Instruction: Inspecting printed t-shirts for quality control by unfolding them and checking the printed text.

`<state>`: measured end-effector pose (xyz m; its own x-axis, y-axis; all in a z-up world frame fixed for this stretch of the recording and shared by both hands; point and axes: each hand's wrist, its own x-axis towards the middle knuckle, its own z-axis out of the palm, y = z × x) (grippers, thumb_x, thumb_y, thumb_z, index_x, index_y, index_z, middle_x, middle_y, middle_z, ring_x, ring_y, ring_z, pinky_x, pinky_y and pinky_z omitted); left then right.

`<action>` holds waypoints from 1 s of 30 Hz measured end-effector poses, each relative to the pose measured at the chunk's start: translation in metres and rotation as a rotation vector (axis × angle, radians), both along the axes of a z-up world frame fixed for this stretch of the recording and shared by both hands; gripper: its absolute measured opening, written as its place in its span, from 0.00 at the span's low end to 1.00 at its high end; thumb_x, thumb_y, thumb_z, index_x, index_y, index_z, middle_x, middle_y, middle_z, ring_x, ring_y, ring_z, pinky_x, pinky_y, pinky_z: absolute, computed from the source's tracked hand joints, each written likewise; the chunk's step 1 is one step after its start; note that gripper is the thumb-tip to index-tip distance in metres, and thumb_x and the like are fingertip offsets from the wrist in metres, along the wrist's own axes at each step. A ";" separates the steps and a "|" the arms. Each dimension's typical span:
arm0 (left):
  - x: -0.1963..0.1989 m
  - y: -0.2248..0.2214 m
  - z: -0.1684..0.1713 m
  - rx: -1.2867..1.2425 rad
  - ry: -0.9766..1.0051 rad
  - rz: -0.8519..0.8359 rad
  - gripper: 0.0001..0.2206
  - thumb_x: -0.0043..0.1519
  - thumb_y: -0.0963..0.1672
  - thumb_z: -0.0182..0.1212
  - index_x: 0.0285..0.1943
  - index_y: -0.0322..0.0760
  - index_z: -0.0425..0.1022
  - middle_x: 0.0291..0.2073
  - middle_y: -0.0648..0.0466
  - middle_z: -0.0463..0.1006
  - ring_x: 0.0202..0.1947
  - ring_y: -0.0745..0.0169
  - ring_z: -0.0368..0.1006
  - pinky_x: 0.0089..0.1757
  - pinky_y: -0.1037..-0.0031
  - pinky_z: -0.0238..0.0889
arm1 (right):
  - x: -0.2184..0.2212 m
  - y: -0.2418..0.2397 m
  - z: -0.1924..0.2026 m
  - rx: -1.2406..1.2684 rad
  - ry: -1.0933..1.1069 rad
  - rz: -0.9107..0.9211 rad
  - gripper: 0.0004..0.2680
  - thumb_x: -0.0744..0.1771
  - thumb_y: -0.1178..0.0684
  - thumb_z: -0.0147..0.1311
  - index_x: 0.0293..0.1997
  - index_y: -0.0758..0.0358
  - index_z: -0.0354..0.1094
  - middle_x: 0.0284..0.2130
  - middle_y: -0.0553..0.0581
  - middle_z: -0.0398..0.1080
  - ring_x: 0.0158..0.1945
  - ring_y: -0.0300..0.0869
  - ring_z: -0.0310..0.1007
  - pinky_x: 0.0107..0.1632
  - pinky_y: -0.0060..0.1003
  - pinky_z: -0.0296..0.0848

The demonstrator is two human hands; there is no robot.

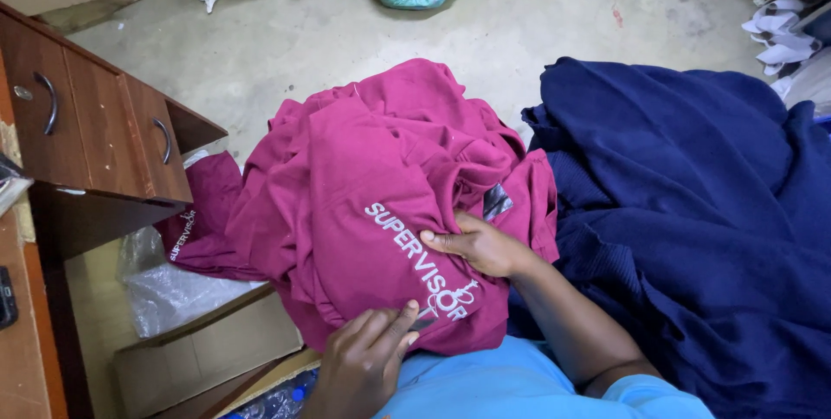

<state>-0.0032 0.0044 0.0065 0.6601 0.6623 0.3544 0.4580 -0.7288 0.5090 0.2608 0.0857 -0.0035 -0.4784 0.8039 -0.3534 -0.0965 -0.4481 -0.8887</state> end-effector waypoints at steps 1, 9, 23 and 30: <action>-0.001 0.001 0.001 -0.001 0.000 0.003 0.18 0.67 0.41 0.63 0.66 0.31 0.75 0.36 0.54 0.78 0.33 0.58 0.74 0.32 0.66 0.68 | 0.000 0.000 0.001 -0.001 0.000 0.003 0.17 0.69 0.45 0.52 0.63 0.63 0.70 0.59 0.59 0.76 0.60 0.49 0.78 0.65 0.43 0.79; -0.003 0.003 -0.005 0.029 0.067 -0.064 0.17 0.63 0.35 0.60 0.62 0.31 0.78 0.32 0.55 0.76 0.28 0.59 0.71 0.27 0.66 0.66 | -0.001 -0.001 0.003 -0.011 -0.014 -0.006 0.15 0.70 0.45 0.52 0.57 0.64 0.73 0.54 0.58 0.78 0.55 0.46 0.80 0.61 0.41 0.80; 0.014 0.002 -0.003 0.068 -0.075 0.085 0.19 0.64 0.38 0.68 0.65 0.29 0.76 0.40 0.51 0.82 0.33 0.62 0.73 0.33 0.71 0.72 | -0.002 -0.002 0.002 0.040 -0.017 -0.011 0.16 0.70 0.44 0.51 0.58 0.64 0.72 0.55 0.59 0.78 0.56 0.47 0.80 0.61 0.41 0.81; 0.004 -0.001 -0.007 -0.059 -0.039 0.078 0.18 0.64 0.38 0.65 0.65 0.34 0.77 0.42 0.53 0.83 0.36 0.63 0.75 0.36 0.72 0.74 | 0.000 -0.001 0.003 0.013 -0.031 0.028 0.15 0.70 0.43 0.50 0.56 0.63 0.72 0.51 0.58 0.79 0.51 0.47 0.82 0.57 0.40 0.83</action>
<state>0.0006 0.0032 -0.0005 0.5921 0.7317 0.3378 0.4909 -0.6599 0.5689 0.2609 0.0850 -0.0006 -0.4896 0.7949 -0.3583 -0.0560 -0.4388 -0.8969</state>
